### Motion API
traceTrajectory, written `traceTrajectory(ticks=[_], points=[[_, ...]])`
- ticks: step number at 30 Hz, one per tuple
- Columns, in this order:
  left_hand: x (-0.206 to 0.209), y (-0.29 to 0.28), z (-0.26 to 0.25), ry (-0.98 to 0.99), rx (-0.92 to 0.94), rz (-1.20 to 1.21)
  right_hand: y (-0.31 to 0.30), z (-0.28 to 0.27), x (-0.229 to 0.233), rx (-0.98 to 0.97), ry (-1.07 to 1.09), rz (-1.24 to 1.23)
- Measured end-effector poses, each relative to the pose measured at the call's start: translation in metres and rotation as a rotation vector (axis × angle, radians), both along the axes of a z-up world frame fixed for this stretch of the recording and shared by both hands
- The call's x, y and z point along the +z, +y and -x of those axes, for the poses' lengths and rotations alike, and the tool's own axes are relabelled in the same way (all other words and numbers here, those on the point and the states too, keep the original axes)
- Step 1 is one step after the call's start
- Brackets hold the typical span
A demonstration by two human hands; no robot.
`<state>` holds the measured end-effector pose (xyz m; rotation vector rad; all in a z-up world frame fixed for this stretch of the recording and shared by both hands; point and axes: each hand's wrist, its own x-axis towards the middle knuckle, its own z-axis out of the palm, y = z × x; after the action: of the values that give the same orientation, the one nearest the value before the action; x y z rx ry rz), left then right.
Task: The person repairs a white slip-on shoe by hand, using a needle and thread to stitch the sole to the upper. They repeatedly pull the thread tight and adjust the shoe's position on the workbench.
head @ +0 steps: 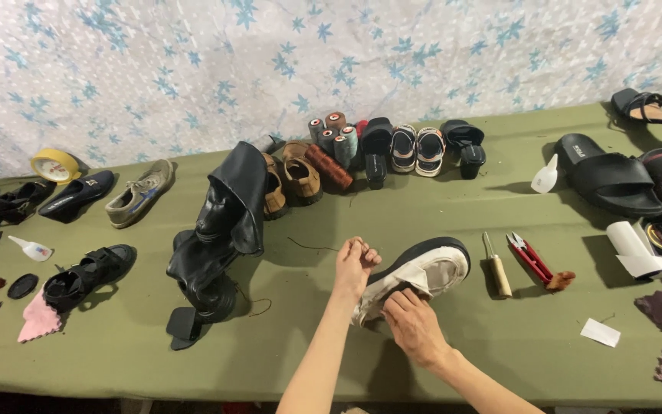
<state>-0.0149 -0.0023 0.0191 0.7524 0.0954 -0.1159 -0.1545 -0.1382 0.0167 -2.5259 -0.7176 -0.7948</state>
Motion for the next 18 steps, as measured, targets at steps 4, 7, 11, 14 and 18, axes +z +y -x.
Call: traceTrajectory(ticks=[4, 7, 11, 14, 18], points=[[-0.008, -0.002, -0.006, -0.062, 0.034, 0.037, 0.011, -0.008, -0.007, 0.024, 0.028, -0.028], [-0.006, 0.001, -0.006, -0.037, 0.064, 0.024, 0.007, -0.007, 0.001, 0.056, 0.053, -0.072], [-0.005, 0.001, -0.01, 0.008, 0.064, 0.074, -0.009, -0.005, 0.014, 0.091, 0.089, -0.06], [-0.001, 0.001, -0.013, 0.025, 0.072, 0.065, -0.011, -0.005, 0.023, 0.106, 0.095, -0.022], [-0.007, 0.0, -0.017, -0.009, 0.125, 0.001, -0.002, -0.001, 0.013, 0.106, 0.087, -0.008]])
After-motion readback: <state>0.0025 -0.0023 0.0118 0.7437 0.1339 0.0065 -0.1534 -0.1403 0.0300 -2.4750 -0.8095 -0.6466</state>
